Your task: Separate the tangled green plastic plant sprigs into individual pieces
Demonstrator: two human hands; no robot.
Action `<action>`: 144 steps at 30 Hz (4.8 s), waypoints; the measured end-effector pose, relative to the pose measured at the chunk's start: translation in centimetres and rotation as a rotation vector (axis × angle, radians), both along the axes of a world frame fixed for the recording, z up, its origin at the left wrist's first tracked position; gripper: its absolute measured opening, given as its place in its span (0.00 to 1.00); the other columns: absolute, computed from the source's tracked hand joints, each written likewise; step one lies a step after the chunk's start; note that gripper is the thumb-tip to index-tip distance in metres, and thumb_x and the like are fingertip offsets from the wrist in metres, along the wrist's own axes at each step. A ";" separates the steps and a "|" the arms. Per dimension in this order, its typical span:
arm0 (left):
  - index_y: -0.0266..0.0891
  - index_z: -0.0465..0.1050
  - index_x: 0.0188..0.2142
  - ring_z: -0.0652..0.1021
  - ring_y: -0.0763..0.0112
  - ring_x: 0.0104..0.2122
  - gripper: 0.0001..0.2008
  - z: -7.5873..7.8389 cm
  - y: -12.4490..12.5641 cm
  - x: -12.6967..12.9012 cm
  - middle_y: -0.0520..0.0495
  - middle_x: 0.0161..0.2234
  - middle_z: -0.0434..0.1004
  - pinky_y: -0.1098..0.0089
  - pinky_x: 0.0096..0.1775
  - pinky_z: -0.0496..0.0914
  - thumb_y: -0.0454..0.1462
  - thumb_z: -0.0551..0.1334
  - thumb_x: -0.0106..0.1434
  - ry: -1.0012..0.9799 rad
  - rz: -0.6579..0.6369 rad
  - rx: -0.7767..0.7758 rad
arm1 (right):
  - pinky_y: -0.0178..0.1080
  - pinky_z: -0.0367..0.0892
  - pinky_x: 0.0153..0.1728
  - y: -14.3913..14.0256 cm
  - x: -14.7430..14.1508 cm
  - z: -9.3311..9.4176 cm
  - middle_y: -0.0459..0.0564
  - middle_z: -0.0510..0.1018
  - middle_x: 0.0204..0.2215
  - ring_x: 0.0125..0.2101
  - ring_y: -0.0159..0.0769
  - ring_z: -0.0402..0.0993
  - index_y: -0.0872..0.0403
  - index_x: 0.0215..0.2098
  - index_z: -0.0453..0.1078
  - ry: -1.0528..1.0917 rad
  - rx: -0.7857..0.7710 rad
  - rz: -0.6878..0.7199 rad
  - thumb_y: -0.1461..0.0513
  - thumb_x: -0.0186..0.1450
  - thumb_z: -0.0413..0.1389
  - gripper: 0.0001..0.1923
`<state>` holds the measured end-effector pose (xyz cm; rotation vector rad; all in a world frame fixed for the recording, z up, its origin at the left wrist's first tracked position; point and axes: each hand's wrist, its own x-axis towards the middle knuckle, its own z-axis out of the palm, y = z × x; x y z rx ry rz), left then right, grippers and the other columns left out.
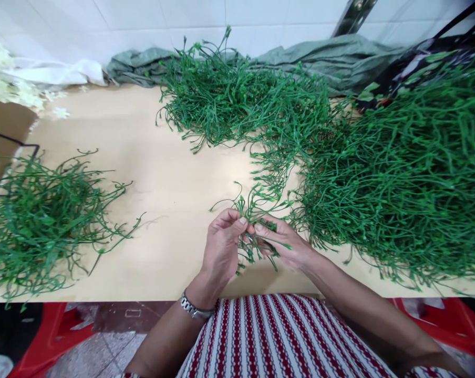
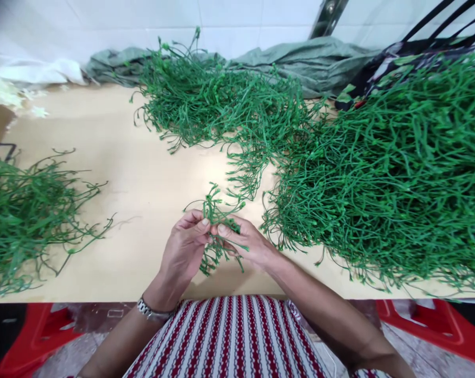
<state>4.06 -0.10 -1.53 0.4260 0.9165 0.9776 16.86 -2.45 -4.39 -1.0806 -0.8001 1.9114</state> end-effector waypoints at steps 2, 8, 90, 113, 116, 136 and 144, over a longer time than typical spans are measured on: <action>0.35 0.65 0.24 0.69 0.80 0.18 0.08 -0.1 -0.1 0.1 0.53 0.17 0.71 0.79 0.22 0.61 0.30 0.65 0.46 0.016 0.014 0.009 | 0.27 0.51 0.15 -0.1 0.1 0.1 0.43 0.67 0.23 0.17 0.22 0.54 0.55 0.32 0.63 0.036 -0.035 0.004 0.49 0.56 0.57 0.18; 0.35 0.65 0.24 0.70 0.79 0.18 0.09 0.0 -0.3 0.3 0.54 0.16 0.70 0.80 0.21 0.60 0.29 0.66 0.44 0.028 0.030 -0.023 | 0.27 0.52 0.16 -0.5 0.4 -0.2 0.42 0.68 0.21 0.17 0.21 0.54 0.56 0.32 0.65 -0.078 -0.016 0.011 0.54 0.51 0.63 0.17; 0.35 0.62 0.17 0.59 0.84 0.14 0.11 0.2 -0.3 -0.4 0.57 0.13 0.60 0.79 0.18 0.53 0.32 0.62 0.51 0.247 -0.050 0.196 | 0.36 0.62 0.29 0.1 0.4 1.4 0.50 0.68 0.25 0.28 0.35 0.63 0.57 0.32 0.63 -1.200 1.213 0.013 0.71 0.57 0.46 0.07; 0.32 0.65 0.21 0.69 0.79 0.20 0.06 0.8 0.7 -0.1 0.51 0.18 0.69 0.79 0.25 0.63 0.24 0.60 0.49 -0.229 0.108 -0.183 | 0.30 0.62 0.29 1.2 0.0 2.3 0.46 0.71 0.25 0.27 0.28 0.65 0.58 0.30 0.66 -0.701 0.803 0.210 0.66 0.62 0.49 0.05; 0.32 0.66 0.22 0.68 0.79 0.18 0.06 0.6 0.7 -0.1 0.51 0.17 0.68 0.79 0.23 0.62 0.24 0.58 0.49 -0.259 0.086 -0.237 | 0.30 0.61 0.28 1.2 0.3 2.2 0.45 0.69 0.25 0.26 0.28 0.63 0.58 0.30 0.66 -0.685 0.762 0.254 0.65 0.62 0.50 0.05; 0.32 0.64 0.19 0.64 0.82 0.15 0.07 0.5 0.2 0.1 0.52 0.14 0.63 0.81 0.20 0.60 0.24 0.56 0.49 -0.256 0.011 -0.313 | 0.33 0.63 0.35 1.3 1.4 1.2 0.48 0.73 0.31 0.32 0.31 0.68 0.58 0.37 0.69 -0.428 0.669 0.347 0.60 0.63 0.50 0.10; 0.34 0.64 0.21 0.67 0.79 0.18 0.06 0.6 0.6 -0.1 0.52 0.18 0.66 0.78 0.23 0.64 0.27 0.60 0.50 -0.246 -0.023 -0.170 | 0.30 0.57 0.26 1.8 1.9 1.3 0.43 0.64 0.22 0.24 0.27 0.59 0.59 0.29 0.68 -0.578 0.657 0.315 0.59 0.63 0.48 0.12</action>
